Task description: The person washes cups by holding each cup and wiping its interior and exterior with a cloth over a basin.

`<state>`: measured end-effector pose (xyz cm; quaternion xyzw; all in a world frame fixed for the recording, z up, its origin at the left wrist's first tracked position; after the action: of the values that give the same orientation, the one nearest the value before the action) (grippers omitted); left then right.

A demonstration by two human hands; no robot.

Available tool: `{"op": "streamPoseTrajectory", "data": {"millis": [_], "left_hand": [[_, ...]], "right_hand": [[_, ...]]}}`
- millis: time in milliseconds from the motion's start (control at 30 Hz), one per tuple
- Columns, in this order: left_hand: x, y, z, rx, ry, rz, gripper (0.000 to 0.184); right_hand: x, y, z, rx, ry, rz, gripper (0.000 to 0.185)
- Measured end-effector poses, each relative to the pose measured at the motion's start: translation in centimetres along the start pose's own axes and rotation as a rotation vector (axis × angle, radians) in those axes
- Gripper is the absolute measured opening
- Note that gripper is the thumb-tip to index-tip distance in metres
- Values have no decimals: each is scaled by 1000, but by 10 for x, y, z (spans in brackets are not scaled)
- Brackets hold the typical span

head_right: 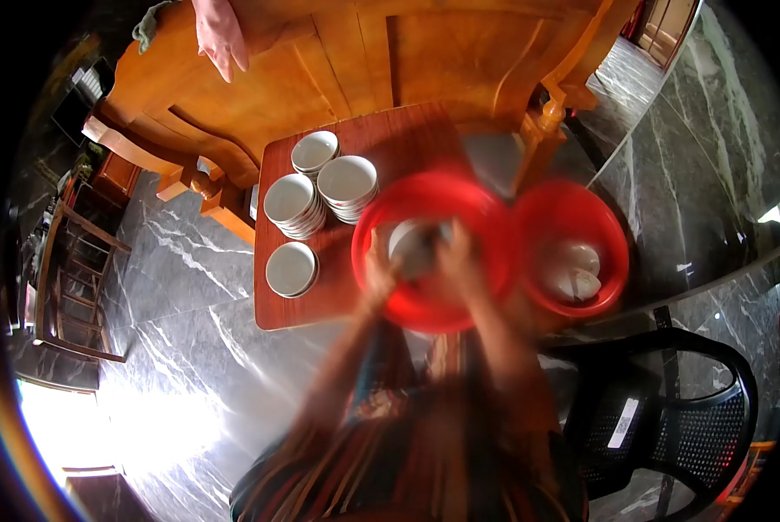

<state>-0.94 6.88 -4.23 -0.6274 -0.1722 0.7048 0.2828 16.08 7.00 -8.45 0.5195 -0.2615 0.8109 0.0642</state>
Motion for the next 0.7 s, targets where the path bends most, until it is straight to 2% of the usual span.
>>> {"op": "streamPoseTrajectory", "data": {"millis": [33,133,267,467,533,700], "left_hand": [[-2,-1,0,-1,0,-1,46],[-4,-1,0,34,-22,11,49],[-2,-1,0,31,-20,-29,50],[-6,-6,1,80,-54,-14,52],[-7,-8,0,80,-58,-23,52],[-2,-8,-3,133,-62,15,52]], "right_hand": [[3,-1,1,6,-50,-60,13],[2,-2,1,-61,-40,46,16],[24,2,10,-15,13,-11,18],[55,2,18,-38,105,75,24],[63,2,20,-43,145,163,31],[73,1,25,-64,213,300,38]]}}
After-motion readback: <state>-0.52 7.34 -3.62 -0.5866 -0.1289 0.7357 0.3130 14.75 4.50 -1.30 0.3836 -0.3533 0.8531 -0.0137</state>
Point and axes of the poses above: each hand's wrist, its own y-axis away from the middle knuckle, its own z-axis out of the back of the hand, x = y × z, the point moved 2 cm from there along -y, towards the middle knuckle, and after that the axes turned 5 degrees about -z, right-handed, at the moved point
